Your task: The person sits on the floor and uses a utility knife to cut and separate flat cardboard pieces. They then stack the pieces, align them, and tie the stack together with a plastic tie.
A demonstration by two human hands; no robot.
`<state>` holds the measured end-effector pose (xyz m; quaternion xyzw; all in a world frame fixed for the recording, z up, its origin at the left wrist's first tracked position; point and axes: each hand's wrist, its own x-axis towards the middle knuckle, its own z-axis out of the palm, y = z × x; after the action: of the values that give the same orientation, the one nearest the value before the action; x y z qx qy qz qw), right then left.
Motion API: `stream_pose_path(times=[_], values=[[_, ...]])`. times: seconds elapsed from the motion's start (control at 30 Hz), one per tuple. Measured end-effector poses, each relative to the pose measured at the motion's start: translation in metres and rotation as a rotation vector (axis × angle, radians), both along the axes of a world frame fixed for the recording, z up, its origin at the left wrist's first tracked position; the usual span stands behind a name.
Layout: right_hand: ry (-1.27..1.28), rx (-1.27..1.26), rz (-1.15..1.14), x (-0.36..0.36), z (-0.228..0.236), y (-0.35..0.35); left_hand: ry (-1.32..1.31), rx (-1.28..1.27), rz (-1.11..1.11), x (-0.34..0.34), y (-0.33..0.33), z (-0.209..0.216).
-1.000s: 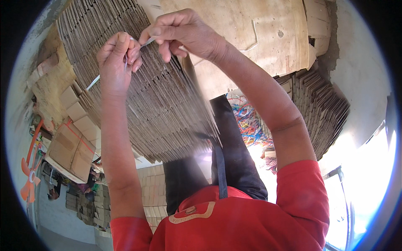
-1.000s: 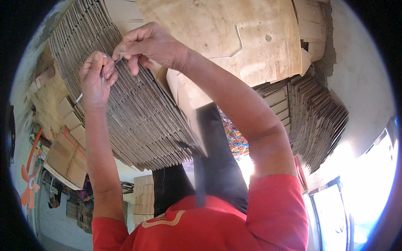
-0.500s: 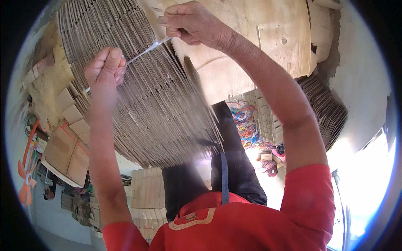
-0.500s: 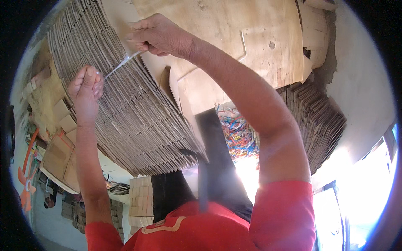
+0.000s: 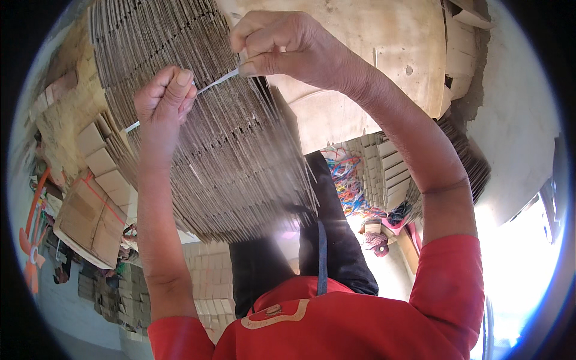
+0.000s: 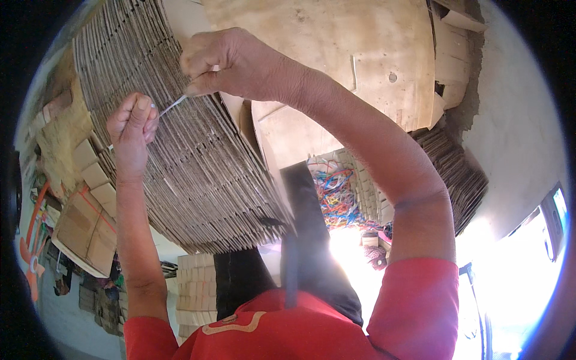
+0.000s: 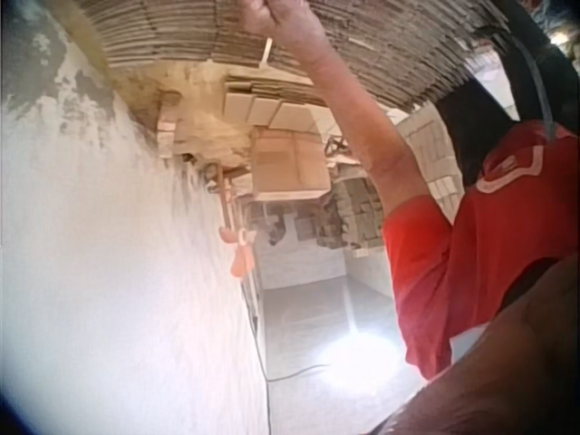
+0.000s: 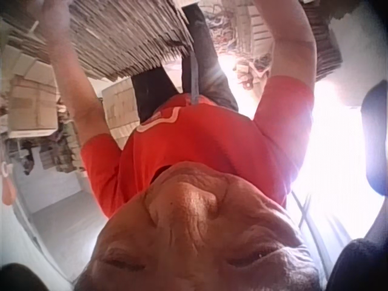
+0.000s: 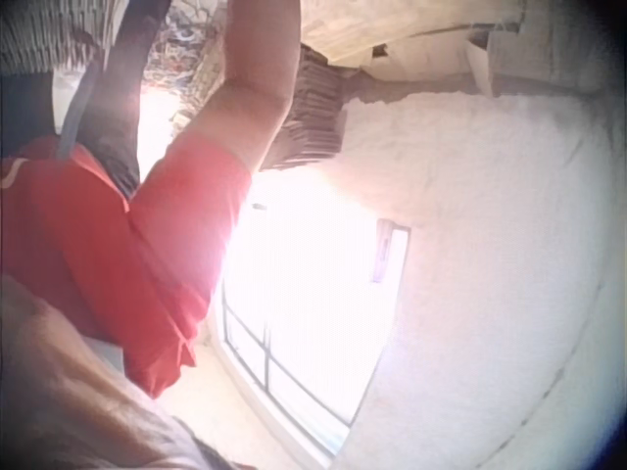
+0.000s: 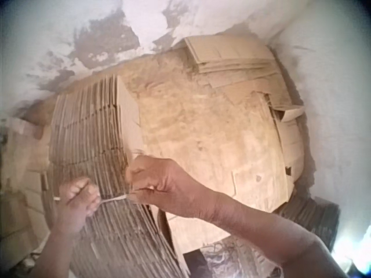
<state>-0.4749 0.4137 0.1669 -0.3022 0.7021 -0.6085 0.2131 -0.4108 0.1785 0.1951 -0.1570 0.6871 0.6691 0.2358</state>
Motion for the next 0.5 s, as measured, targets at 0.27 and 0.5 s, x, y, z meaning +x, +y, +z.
stream_pose_path(times=[0.27,0.5], values=[[-0.951,-0.2,0.068,0.0,0.001,-0.023,-0.053,0.037,0.004,-0.002,-0.004,0.003],[-0.668,-0.035,0.063,-0.001,0.001,-0.03,0.028,0.252,0.012,0.002,-0.016,-0.004]])
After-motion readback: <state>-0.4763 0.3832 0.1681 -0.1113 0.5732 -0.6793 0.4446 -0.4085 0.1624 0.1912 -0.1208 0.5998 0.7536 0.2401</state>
